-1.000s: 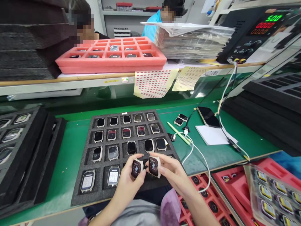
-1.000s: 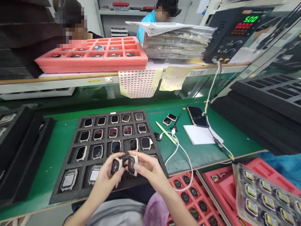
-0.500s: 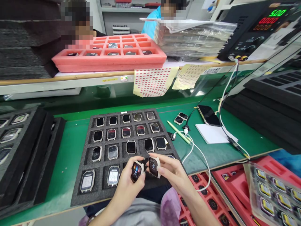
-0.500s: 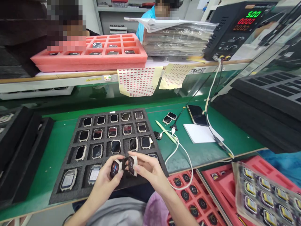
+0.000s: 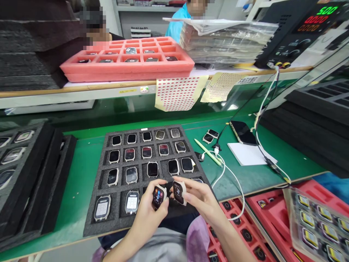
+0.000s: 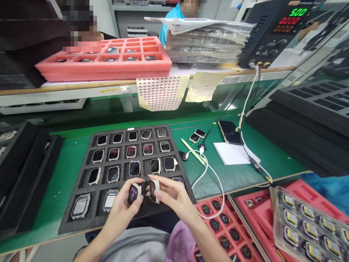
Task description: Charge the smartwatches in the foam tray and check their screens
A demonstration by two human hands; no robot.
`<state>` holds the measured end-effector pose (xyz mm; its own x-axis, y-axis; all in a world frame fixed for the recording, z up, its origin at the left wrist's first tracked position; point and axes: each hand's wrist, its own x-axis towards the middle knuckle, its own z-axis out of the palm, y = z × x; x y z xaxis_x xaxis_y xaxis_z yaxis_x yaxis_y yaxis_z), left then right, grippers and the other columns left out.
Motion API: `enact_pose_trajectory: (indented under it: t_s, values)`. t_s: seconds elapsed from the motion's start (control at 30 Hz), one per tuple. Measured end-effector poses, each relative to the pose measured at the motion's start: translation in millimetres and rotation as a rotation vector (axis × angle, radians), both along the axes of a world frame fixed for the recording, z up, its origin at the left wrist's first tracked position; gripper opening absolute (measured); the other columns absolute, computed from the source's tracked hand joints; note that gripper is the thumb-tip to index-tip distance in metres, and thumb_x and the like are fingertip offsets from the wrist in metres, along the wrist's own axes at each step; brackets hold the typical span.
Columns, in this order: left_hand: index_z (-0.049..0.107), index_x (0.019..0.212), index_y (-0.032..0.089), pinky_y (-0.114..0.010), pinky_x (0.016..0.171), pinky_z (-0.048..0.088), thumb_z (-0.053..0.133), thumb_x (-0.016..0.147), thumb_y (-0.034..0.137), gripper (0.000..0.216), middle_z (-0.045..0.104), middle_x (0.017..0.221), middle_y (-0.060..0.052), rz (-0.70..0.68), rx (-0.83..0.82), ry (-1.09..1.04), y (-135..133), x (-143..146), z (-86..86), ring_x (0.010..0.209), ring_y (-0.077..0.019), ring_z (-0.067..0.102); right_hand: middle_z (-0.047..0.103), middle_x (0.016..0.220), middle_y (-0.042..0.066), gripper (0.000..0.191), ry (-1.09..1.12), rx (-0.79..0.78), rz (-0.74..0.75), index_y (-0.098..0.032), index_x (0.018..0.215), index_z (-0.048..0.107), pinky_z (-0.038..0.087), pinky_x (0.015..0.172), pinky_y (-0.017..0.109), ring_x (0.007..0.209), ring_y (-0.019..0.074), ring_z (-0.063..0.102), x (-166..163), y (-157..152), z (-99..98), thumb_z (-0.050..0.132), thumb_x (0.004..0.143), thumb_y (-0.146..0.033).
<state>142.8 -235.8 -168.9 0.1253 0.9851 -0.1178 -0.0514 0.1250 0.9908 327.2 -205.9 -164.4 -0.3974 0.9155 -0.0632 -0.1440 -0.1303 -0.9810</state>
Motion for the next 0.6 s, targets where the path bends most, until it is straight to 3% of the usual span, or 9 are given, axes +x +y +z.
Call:
enact_pose_trajectory:
  t_s: [0.6]
  values:
    - [0.053,0.113,0.02,-0.029,0.088,0.045,0.057,0.081,0.017,0.033,0.06,0.108,-0.006,0.04,0.014,-0.007,-1.5,-0.5,-0.5,0.1,-0.0213,0.057,0.071,0.109,0.009,0.036,0.019,-0.003,0.018,-0.022,0.119,0.065,0.052,0.089,0.036,0.1,0.0241,0.067,0.1,-1.1,1.4,0.067,0.083,-0.027]
